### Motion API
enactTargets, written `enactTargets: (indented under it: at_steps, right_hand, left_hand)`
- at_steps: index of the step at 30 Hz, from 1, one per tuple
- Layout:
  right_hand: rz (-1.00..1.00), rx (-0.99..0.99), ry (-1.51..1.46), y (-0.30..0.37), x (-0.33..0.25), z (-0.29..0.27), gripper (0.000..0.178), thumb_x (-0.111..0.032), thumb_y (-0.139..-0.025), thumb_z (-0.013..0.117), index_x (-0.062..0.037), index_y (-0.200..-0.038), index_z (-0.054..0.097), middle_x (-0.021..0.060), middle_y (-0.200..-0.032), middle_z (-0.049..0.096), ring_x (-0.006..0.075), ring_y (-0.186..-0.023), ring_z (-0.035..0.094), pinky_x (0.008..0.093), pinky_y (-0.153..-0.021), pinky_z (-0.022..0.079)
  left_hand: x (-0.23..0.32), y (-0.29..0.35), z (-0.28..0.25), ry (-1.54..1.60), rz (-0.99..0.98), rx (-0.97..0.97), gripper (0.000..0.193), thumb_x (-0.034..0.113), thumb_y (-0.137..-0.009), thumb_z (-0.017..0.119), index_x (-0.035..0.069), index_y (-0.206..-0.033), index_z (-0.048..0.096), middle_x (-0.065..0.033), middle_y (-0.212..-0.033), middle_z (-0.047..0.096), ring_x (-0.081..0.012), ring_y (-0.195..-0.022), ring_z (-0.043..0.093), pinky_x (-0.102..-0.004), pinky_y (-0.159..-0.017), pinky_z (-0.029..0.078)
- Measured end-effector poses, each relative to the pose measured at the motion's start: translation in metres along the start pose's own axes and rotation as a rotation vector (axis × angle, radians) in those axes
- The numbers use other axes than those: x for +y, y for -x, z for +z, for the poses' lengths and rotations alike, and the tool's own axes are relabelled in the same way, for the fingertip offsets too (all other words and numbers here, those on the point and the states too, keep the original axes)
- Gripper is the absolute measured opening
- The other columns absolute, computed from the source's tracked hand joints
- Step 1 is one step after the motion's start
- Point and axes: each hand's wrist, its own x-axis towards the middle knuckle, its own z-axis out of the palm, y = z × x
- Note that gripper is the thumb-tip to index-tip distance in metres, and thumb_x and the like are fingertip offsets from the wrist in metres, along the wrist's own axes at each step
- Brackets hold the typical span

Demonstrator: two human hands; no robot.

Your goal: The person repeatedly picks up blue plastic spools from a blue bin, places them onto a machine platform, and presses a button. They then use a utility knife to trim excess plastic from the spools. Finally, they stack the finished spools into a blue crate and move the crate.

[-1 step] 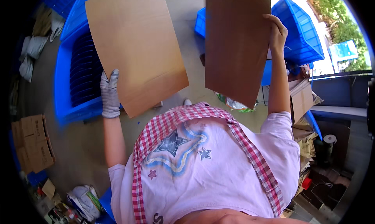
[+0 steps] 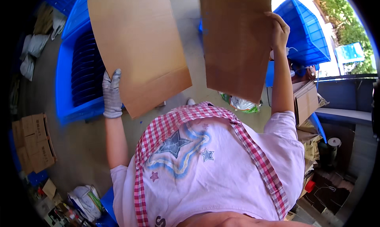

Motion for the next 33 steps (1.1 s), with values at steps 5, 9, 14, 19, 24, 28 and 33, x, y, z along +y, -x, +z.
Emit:
enactTargets:
  at_steps: [5,9,14,19,24,28,33]
  right_hand:
    - [0.066,-0.019,-0.431,-0.03,0.026,0.049,0.028,-0.005,-0.088,0.048,0.0036,-0.11,0.065,0.0136,-0.106,0.066,0.0177,-0.091,0.063,0.0236,-0.08,0.049]
    - [0.18,-0.079,-0.408,-0.031,0.029,0.063,0.034,-0.01,-0.084,0.061,-0.0012,-0.117,0.06,0.0108,-0.095,0.067,0.018,-0.077,0.064,0.027,-0.068,0.05]
    - [0.581,-0.3,-0.543,-0.022,0.037,0.11,0.05,-0.004,-0.078,0.068,-0.0009,-0.126,0.053,0.0103,-0.106,0.062,0.0164,-0.096,0.059,0.0254,-0.081,0.048]
    - [-0.241,-0.187,0.132,0.008,-0.033,0.106,0.096,-0.022,-0.073,0.077,-0.0075,-0.146,0.016,0.0259,-0.142,0.024,0.0468,-0.119,0.043,0.0471,-0.096,0.043]
    - [0.077,-0.402,0.158,0.024,-0.012,0.094,0.09,-0.022,-0.079,0.07,-0.0107,-0.147,0.011,0.0291,-0.139,0.028,0.0486,-0.111,0.048,0.05,-0.087,0.046]
    - [0.479,-0.203,-0.18,0.001,-0.003,0.063,0.053,-0.01,-0.084,0.058,-0.0022,-0.133,0.04,0.023,-0.12,0.053,0.0348,-0.104,0.056,0.0406,-0.088,0.046]
    - [0.477,-0.209,-0.742,0.05,0.046,0.081,0.042,-0.028,-0.09,0.059,0.0013,-0.121,0.057,0.0073,-0.108,0.064,0.0125,-0.095,0.059,0.0254,-0.083,0.046]
  left_hand:
    - [-0.04,-0.018,-0.005,0.522,-0.227,0.014,0.041,0.026,-0.095,0.054,0.008,-0.131,0.047,-0.0042,-0.125,0.055,-0.0164,-0.112,0.054,-0.0317,-0.094,0.045]
    - [-0.041,-0.039,0.034,0.746,-0.29,-0.211,0.047,0.028,-0.095,0.054,0.009,-0.137,0.04,-0.0063,-0.131,0.05,-0.0202,-0.119,0.049,-0.0346,-0.098,0.042]
    - [-0.048,-0.09,0.061,-1.04,0.905,-0.305,0.037,0.017,-0.096,0.052,0.004,-0.13,0.044,-0.0081,-0.125,0.054,-0.0216,-0.11,0.054,-0.0315,-0.089,0.047]
    - [-0.022,-0.08,0.091,0.46,-0.197,-0.316,0.044,0.027,-0.094,0.056,0.004,-0.129,0.047,-0.007,-0.127,0.054,-0.0197,-0.116,0.053,-0.0339,-0.098,0.044]
    - [-0.034,-0.071,0.095,0.316,-0.177,-0.121,0.051,0.03,-0.089,0.063,0.005,-0.13,0.047,-0.0064,-0.124,0.056,-0.0195,-0.113,0.055,-0.0349,-0.096,0.047]
    - [-0.026,-0.063,0.107,0.427,-0.183,-0.132,0.051,0.026,-0.087,0.065,0.006,-0.13,0.047,-0.0062,-0.126,0.055,-0.0202,-0.115,0.054,-0.0368,-0.098,0.045]
    - [-0.034,-0.063,0.091,0.443,-0.207,-0.144,0.048,0.026,-0.088,0.064,0.006,-0.129,0.048,-0.0072,-0.127,0.055,-0.0203,-0.118,0.052,-0.037,-0.1,0.044]
